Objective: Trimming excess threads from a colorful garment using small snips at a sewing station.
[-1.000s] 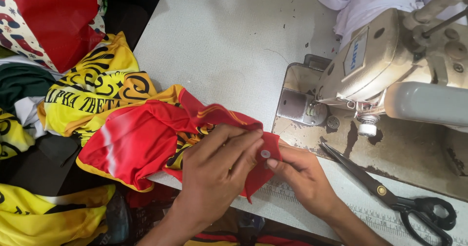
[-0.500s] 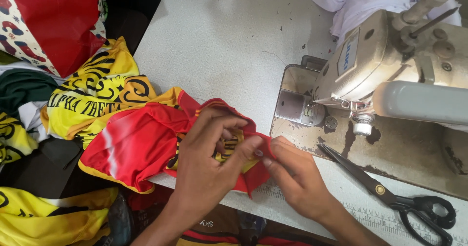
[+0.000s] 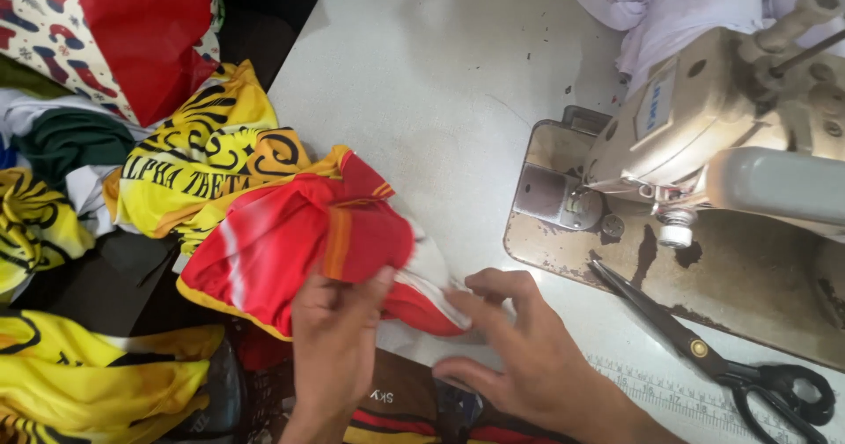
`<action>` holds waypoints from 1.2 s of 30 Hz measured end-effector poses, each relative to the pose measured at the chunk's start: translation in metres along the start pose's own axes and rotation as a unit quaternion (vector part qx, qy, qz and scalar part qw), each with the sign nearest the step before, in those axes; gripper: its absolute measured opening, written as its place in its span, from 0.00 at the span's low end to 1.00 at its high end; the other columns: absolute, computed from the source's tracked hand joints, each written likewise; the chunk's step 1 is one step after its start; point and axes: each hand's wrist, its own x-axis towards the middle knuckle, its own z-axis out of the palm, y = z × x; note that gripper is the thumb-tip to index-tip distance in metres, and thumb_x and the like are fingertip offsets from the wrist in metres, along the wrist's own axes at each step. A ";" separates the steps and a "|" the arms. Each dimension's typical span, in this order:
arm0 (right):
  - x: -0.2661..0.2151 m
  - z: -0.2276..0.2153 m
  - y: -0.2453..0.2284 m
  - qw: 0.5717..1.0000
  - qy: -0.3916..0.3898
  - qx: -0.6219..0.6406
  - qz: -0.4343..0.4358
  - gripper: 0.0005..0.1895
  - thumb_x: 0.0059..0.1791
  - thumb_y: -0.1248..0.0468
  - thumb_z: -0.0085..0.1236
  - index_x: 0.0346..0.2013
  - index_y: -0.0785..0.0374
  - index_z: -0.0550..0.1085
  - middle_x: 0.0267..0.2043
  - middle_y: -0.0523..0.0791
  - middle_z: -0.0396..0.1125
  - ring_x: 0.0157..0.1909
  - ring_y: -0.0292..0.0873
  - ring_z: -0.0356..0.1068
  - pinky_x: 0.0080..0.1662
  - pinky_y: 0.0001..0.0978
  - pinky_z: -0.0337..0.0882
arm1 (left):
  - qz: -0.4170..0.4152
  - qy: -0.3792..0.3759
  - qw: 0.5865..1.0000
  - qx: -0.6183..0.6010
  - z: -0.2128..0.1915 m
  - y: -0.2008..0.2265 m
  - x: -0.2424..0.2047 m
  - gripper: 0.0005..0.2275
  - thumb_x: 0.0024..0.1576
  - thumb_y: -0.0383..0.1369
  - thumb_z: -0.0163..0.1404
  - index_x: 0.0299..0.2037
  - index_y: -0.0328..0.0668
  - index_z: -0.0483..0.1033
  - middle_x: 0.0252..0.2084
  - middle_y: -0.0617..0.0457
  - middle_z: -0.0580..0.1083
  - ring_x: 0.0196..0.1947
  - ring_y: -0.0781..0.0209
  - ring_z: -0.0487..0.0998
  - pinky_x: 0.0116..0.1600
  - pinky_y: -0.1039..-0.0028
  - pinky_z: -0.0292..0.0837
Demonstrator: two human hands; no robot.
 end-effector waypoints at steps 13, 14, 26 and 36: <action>0.050 -0.059 -0.025 0.793 -0.203 0.490 0.300 0.32 0.56 0.53 0.47 0.71 0.68 0.72 0.07 0.46 0.64 0.09 0.39 0.61 0.19 0.28 0.65 | 0.000 -0.114 0.993 -0.020 -0.010 0.004 -0.002 0.14 0.60 0.21 0.57 0.55 0.30 0.76 0.45 0.44 0.82 0.45 0.54 0.83 0.51 0.64 0.83; 0.055 -0.058 -0.026 0.789 -0.234 0.484 0.297 0.33 0.56 0.53 0.46 0.73 0.66 0.68 0.10 0.45 0.67 0.11 0.38 0.62 0.18 0.27 0.66 | -0.006 -0.109 0.994 -0.014 -0.010 0.002 -0.002 0.13 0.60 0.21 0.57 0.54 0.31 0.76 0.42 0.45 0.82 0.41 0.55 0.83 0.47 0.64 0.84; 0.057 -0.040 -0.042 0.922 -0.208 0.087 0.315 0.19 0.52 0.57 0.51 0.55 0.43 0.81 0.08 0.40 0.60 0.12 0.37 0.57 0.23 0.29 0.63 | -0.003 -0.157 0.983 0.097 0.004 0.015 -0.010 0.16 0.59 0.27 0.58 0.56 0.35 0.72 0.45 0.47 0.82 0.43 0.58 0.84 0.51 0.69 0.84; 0.063 -0.043 -0.042 0.971 -0.158 -0.083 0.162 0.14 0.53 0.57 0.53 0.52 0.41 0.77 0.09 0.39 0.59 0.10 0.40 0.59 0.20 0.33 0.61 | 0.020 -0.130 0.961 0.245 0.007 0.022 -0.016 0.15 0.55 0.23 0.57 0.52 0.39 0.73 0.41 0.53 0.82 0.39 0.64 0.85 0.45 0.75 0.84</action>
